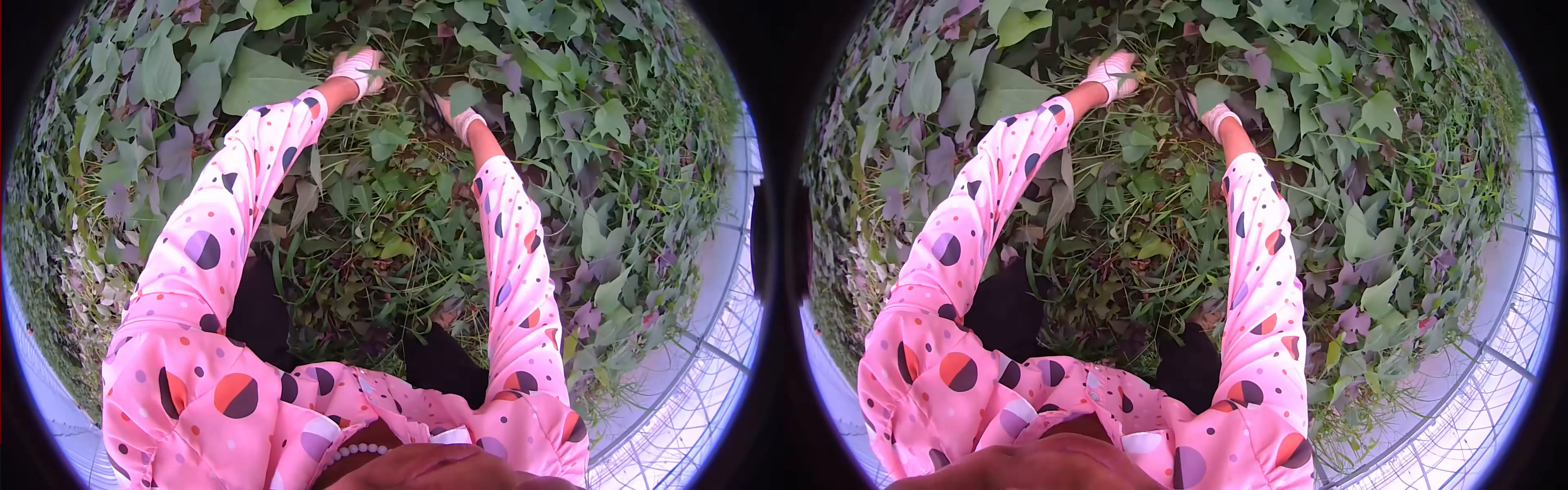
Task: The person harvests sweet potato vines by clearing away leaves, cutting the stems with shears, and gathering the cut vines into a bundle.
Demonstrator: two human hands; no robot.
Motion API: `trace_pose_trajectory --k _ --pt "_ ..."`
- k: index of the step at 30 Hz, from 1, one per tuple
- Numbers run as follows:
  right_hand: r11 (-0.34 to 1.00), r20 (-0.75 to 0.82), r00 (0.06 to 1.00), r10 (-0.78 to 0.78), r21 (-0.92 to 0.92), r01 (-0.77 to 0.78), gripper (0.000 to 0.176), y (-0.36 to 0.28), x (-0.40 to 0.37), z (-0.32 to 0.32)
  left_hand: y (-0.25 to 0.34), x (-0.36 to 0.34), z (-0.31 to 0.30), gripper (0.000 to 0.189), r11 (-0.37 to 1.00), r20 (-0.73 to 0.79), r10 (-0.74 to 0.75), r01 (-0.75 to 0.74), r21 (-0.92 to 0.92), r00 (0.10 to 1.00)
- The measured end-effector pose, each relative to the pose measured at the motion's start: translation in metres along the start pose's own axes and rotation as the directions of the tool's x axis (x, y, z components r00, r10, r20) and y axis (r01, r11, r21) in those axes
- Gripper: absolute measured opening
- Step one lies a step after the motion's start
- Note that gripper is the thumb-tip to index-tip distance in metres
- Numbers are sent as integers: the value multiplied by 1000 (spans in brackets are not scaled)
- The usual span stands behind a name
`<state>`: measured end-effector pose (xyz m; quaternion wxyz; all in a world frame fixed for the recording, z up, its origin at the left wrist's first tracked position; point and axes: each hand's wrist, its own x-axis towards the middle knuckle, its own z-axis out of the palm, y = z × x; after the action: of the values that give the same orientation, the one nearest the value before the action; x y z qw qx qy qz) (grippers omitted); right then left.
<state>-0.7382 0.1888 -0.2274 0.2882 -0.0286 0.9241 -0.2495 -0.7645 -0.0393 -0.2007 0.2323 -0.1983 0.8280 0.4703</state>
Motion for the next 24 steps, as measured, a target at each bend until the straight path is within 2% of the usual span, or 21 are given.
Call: trace_pose_trajectory --k 1,2,3,5,6,7,9,10,14,16,17,19,20,21,24 --pt "999 70 997 33 34 -36 70 -2 2 1 15 -11 -22 33 668 107 261 -260 697 959" --pt "977 266 956 124 136 -165 73 -3 9 -1 8 2 -28 40 684 130 293 -302 664 947" --pt "976 268 955 124 141 -166 73 -6 4 -1 3 18 -33 47 699 149 325 -343 628 934" --pt "887 54 998 33 458 -54 73 -11 -10 2 0 24 -33 44 671 163 362 -378 638 918" --pt "887 54 998 34 459 -55 73 -13 -10 -1 4 16 -34 41 726 186 340 -383 571 922" --pt "853 123 989 85 504 -136 67 -17 -10 -4 10 8 -35 39 777 210 319 -381 500 924" --pt "767 265 949 169 570 -295 58 -24 -8 -8 8 1 -35 35 788 175 364 -403 466 915" --pt "697 264 947 184 645 -315 51 -27 -10 -7 9 -2 -33 36 789 184 351 -396 471 918" --pt "672 225 972 73 709 -214 46 -15 -7 -2 -3 1 -29 42 749 176 385 -419 514 906" --pt "696 260 964 52 683 -221 45 -16 -7 -10 -15 8 -30 43 743 140 448 -455 491 883" --pt "673 291 956 42 699 -242 42 -16 -8 -12 -8 3 -33 43 745 135 448 -453 490 884" --pt "651 323 946 34 711 -267 39 -15 -12 -16 18 -23 -37 48 756 215 314 -380 532 925" --pt "596 387 918 89 718 -361 39 -17 -18 -18 23 -27 -37 51 784 229 283 -362 504 932" --pt "531 451 882 137 718 -449 38 -20 -22 -19 18 -21 -36 51 781 231 282 -363 508 931" --pt "526 501 860 99 707 -472 39 -21 -24 -22 2 -3 -32 52 750 182 331 -375 545 926"
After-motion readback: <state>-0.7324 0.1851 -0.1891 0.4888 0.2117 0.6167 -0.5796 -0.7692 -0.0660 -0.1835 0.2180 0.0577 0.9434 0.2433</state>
